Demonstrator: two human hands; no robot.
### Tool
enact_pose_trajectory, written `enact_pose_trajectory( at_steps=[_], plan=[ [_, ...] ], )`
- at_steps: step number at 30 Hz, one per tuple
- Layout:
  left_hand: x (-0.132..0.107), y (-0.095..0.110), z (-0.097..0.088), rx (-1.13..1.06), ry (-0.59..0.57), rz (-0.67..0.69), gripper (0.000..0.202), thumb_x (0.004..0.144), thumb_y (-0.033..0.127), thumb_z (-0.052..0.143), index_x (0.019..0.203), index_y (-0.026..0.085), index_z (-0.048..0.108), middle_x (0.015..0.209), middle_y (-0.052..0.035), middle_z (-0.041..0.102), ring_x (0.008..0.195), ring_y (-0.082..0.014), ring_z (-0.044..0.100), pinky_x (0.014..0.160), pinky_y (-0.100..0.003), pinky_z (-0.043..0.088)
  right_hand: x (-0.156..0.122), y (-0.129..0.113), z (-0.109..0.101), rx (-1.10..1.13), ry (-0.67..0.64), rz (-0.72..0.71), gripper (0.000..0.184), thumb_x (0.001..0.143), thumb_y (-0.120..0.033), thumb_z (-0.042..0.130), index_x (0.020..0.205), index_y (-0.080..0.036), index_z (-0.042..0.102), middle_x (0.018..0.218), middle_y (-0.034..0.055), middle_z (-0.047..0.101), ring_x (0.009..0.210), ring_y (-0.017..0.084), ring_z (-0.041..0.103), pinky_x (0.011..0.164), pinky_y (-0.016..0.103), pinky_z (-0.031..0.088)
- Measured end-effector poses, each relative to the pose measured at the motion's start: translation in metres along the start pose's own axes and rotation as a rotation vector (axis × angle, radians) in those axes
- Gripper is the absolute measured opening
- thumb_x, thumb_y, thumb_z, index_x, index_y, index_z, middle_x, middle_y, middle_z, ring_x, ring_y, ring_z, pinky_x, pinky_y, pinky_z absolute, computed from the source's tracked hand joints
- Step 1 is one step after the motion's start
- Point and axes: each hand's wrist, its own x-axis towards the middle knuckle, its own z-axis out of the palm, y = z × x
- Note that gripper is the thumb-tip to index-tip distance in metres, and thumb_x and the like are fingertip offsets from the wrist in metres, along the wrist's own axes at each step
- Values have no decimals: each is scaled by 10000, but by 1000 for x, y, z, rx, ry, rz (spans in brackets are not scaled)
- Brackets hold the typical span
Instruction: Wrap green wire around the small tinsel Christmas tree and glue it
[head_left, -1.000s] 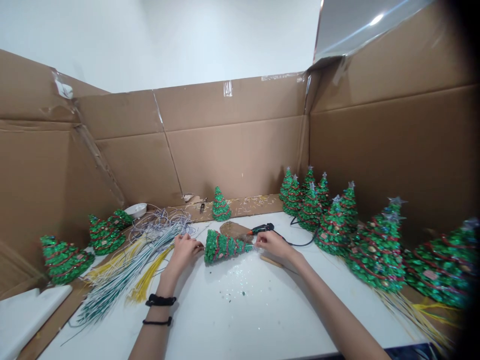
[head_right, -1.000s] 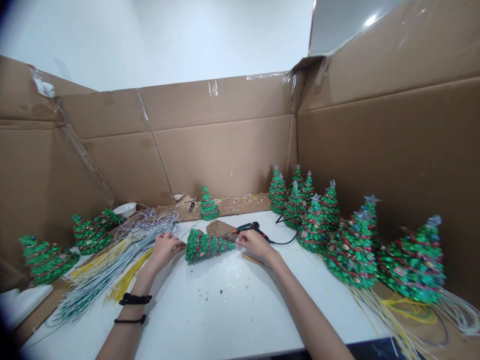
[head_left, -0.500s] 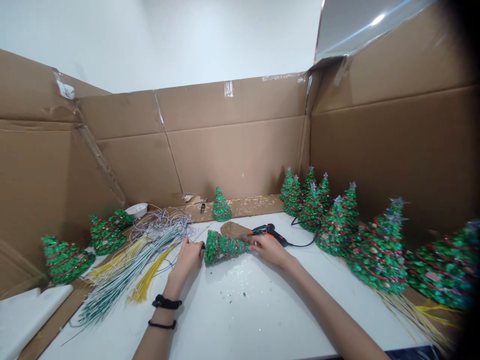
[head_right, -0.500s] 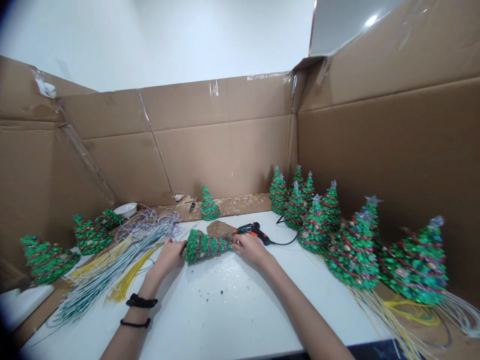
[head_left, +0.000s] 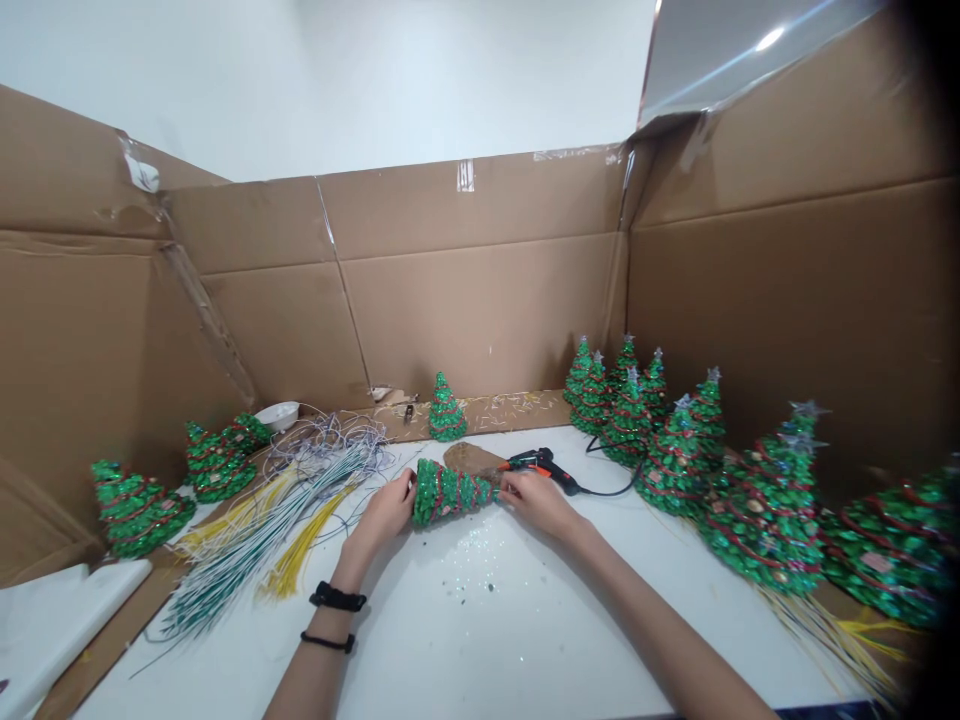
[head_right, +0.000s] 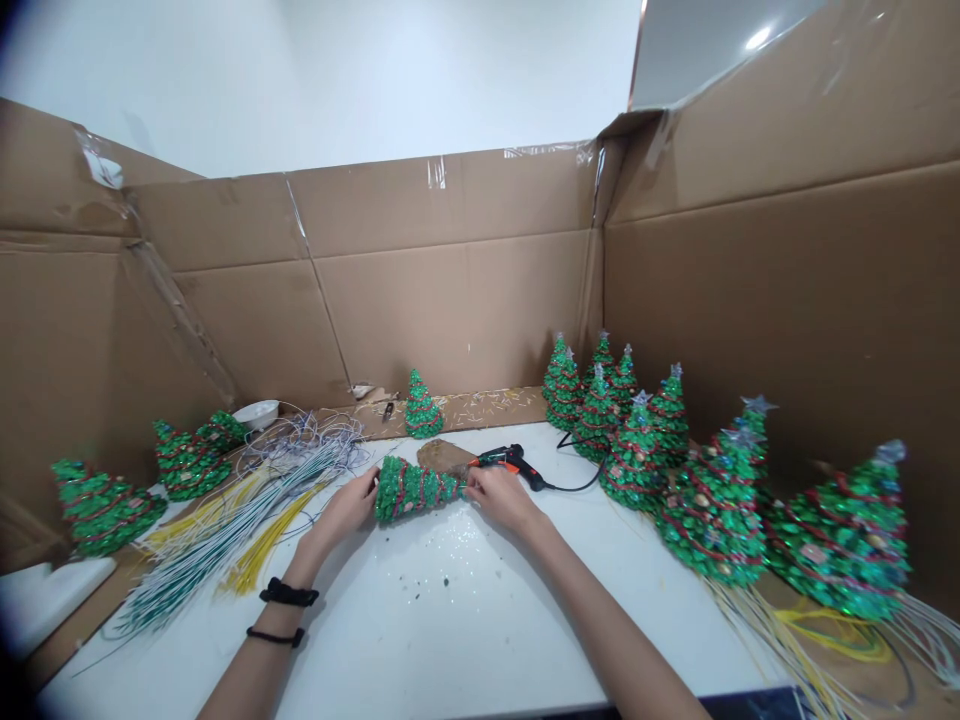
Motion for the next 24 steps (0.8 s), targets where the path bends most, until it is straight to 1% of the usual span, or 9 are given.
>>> enact_pose_trajectory(
  at_steps=[5,9,13,16,20,24],
  plan=[
    [5,-6,1,-19,-9,-3,214,897,294,352,882,197,542,803,-52,642,713,-191,547,598,-247,307,-4,8,-12,-43,5,52,235,882,-348,477,817,-191,639,771,48,671,723,173,595,597,232,300],
    [8,-10,5,-82,12,13,172,874,278,382,844,198,531,768,-34,622,696,-183,538,598,-247,312,-5,13,-15,-25,-18,56,237,890,-331,459,796,-186,621,765,41,664,704,163,587,589,231,298],
    [12,-14,12,-208,43,54,119,849,249,399,842,188,502,751,-26,596,693,-177,532,614,-250,338,-2,11,-7,-60,4,14,194,898,-295,460,815,-189,599,762,38,665,765,174,600,621,233,312],
    [14,-15,15,-240,64,82,78,823,210,410,821,186,484,749,-20,581,699,-175,521,616,-251,342,1,7,2,-98,36,22,170,912,-285,457,853,-193,587,802,43,674,790,177,610,624,236,311],
    [16,-14,13,-203,67,47,97,814,198,419,823,183,514,732,-14,586,698,-175,529,609,-247,336,4,5,13,-144,89,28,132,918,-274,466,891,-190,565,858,55,679,807,181,615,624,234,312],
    [16,-12,9,-172,84,-12,141,795,213,451,827,172,583,715,-23,617,711,-182,552,623,-245,347,4,5,16,-120,121,22,104,919,-249,467,902,-190,551,871,50,680,822,181,615,632,232,316]
  ],
)
